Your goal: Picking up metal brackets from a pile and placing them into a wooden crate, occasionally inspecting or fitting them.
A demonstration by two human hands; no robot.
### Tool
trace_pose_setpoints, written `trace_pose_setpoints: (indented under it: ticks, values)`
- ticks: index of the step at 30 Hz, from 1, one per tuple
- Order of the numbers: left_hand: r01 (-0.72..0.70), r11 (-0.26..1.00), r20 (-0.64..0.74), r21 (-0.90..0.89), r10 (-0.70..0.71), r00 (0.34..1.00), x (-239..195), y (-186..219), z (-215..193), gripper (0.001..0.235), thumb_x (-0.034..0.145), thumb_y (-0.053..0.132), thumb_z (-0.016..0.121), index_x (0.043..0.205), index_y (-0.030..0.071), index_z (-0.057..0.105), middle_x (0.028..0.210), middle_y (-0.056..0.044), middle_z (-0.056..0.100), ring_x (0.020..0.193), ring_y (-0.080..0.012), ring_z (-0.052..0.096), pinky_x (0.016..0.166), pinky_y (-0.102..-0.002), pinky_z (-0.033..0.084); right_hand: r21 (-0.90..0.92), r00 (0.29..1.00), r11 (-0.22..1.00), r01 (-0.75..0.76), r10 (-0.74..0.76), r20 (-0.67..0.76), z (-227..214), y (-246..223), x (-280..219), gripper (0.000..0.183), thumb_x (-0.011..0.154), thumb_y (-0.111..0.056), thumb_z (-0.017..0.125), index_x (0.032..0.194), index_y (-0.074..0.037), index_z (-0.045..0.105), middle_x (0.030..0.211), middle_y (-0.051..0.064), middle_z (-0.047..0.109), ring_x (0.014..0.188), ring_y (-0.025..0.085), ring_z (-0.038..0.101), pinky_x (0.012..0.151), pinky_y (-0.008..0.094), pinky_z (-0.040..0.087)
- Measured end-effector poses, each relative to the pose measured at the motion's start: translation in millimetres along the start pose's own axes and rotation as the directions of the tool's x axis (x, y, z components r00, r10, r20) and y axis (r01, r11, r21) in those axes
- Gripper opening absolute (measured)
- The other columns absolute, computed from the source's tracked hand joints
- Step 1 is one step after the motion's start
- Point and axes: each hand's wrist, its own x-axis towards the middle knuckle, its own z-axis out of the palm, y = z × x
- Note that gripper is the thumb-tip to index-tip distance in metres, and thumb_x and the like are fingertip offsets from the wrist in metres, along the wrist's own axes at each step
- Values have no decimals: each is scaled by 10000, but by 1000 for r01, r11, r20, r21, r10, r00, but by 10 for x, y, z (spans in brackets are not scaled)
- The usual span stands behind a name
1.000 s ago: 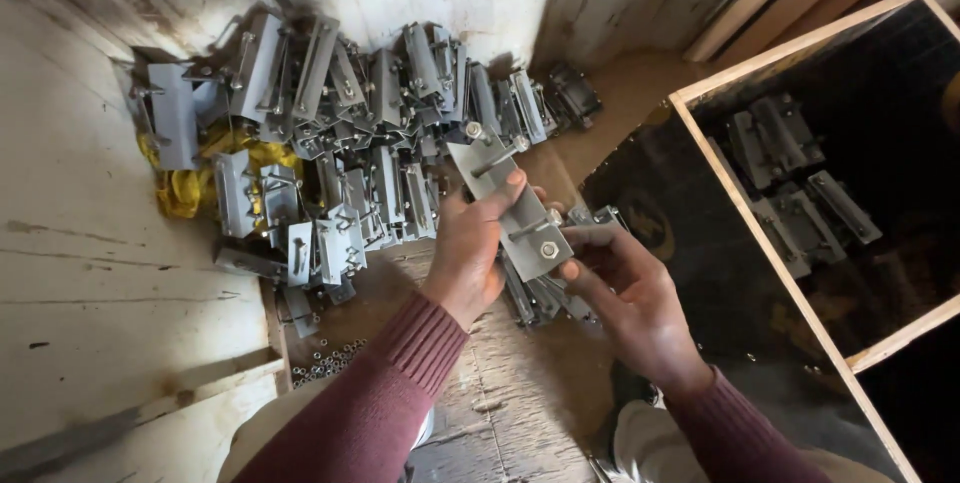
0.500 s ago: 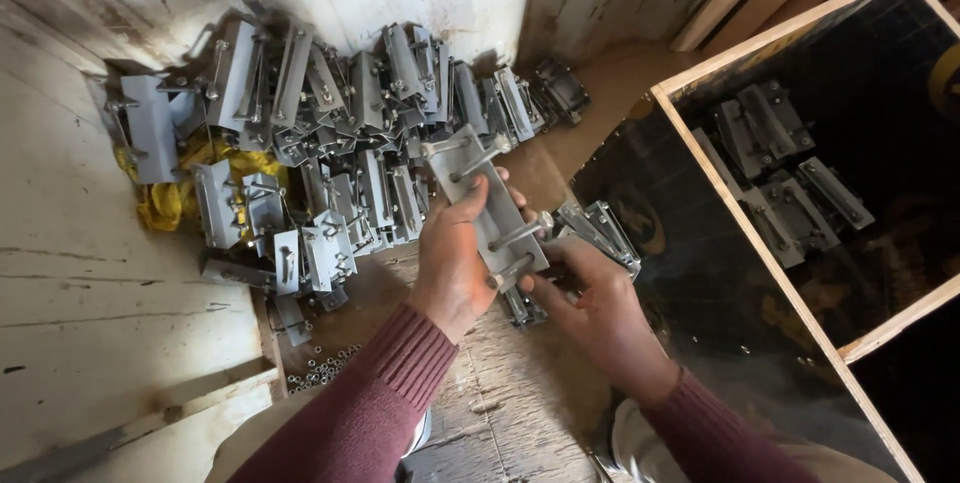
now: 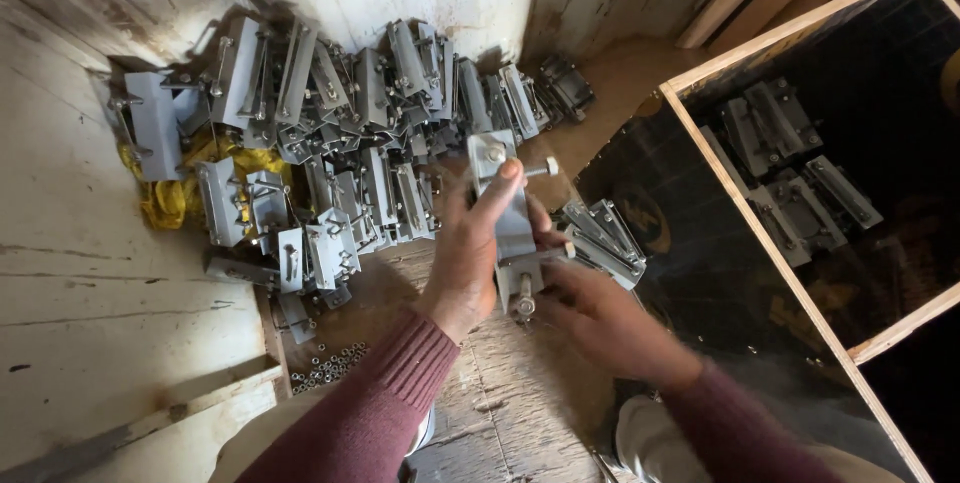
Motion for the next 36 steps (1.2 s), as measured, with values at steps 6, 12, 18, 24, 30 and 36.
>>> trace_pose_setpoints:
  ticks: [6, 12, 18, 24, 30, 36]
  values:
    - [-19, 982, -38, 186, 26, 999, 2, -100, -3, 410, 983, 377, 634, 1157, 8, 597, 635, -175, 660, 583, -311, 708, 779, -474, 590, -199, 896, 958, -206, 103, -431, -288, -253, 56, 280, 905, -315, 754, 1153, -186, 768, 920, 92, 808, 906, 253, 780, 836, 409, 602]
    - [86, 967, -77, 239, -69, 995, -176, 73, 245, 456, 979, 433, 596, 1132, 6, 647, 662, -123, 668, 652, -251, 695, 951, -506, 452, 33, 861, 990, 137, -103, -498, -311, -353, 46, 500, 839, -119, 824, 1308, -41, 668, 1005, 120, 767, 887, 191, 750, 842, 357, 610]
    - [151, 970, -4, 189, -153, 988, -190, -35, 248, 456, 990, 403, 573, 1142, -22, 638, 616, -195, 649, 578, -305, 693, 817, -493, 533, -17, 839, 965, 263, -237, -489, -338, -353, 40, 271, 873, -46, 792, 1135, -8, 731, 916, 119, 745, 803, 153, 704, 785, 354, 605]
    - [180, 926, -19, 332, -184, 983, -264, -38, 284, 387, 990, 399, 584, 1127, 50, 679, 681, -136, 696, 716, -260, 712, 899, -424, 424, 76, 903, 975, 207, -160, -398, -331, -387, 24, 470, 1090, -290, 503, 748, -47, 714, 621, 56, 630, 615, 153, 581, 658, 350, 562]
    - [153, 962, -47, 228, -146, 988, -278, 13, 382, 423, 984, 404, 569, 1108, 10, 661, 619, -182, 661, 639, -267, 691, 793, -445, 553, -138, 854, 926, 351, -377, -360, -548, -419, -24, 256, 875, -97, 791, 1064, 21, 665, 773, 162, 694, 717, 217, 689, 731, 433, 592]
    - [151, 941, -56, 303, -141, 988, -366, 130, 532, 468, 981, 376, 581, 1183, -42, 639, 648, -167, 659, 611, -262, 662, 705, -427, 571, -105, 851, 917, 385, -397, -345, -511, -410, -116, 177, 978, -188, 664, 961, -19, 713, 717, 122, 697, 638, 199, 674, 672, 393, 591]
